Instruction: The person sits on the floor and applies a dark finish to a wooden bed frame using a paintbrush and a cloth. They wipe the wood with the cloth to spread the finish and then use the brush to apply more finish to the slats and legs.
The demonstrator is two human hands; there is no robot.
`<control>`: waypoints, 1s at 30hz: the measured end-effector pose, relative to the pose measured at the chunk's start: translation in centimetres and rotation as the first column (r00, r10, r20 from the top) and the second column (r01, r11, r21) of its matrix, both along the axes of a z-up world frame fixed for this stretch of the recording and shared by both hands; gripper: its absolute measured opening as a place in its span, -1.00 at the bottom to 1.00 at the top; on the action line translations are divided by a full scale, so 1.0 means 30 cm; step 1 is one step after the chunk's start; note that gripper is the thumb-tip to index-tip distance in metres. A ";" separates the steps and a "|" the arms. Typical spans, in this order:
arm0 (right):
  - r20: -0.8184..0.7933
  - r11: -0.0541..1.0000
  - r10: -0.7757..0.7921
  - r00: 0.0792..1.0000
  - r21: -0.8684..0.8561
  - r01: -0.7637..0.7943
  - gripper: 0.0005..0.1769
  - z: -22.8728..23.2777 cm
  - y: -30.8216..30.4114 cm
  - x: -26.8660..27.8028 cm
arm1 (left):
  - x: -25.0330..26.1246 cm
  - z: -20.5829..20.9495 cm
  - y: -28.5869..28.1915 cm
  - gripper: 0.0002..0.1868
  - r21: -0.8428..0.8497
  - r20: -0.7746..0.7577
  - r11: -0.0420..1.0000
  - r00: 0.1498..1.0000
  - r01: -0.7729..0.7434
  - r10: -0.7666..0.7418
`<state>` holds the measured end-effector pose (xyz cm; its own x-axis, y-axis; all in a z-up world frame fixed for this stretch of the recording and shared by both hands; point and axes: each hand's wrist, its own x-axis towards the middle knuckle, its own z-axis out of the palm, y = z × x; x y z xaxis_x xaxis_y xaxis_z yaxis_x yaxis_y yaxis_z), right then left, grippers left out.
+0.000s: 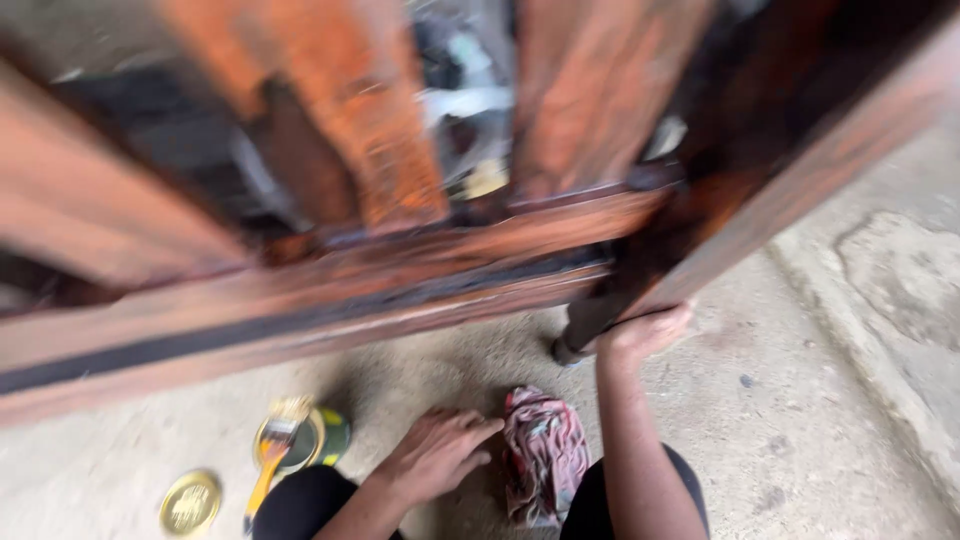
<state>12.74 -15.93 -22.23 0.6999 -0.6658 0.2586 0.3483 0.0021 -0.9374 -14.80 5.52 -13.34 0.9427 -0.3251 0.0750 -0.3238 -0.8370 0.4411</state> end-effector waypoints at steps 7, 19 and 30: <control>0.210 0.804 -0.099 0.973 -0.559 0.203 -0.23 -0.218 -0.091 0.073 | -0.193 0.219 0.198 -0.59 -0.032 -0.017 0.959 0.960 -0.281 0.280; 0.205 0.750 0.498 0.843 -0.590 -0.299 -0.68 -0.040 0.034 -0.190 | -0.883 -0.015 0.628 -0.61 -0.465 0.032 0.181 0.187 -0.867 0.982; -0.347 0.262 0.857 0.382 -0.344 -0.901 -0.92 0.059 0.544 -0.868 | -0.965 -0.564 0.744 -0.21 -0.309 -0.750 -0.100 0.177 -0.946 0.637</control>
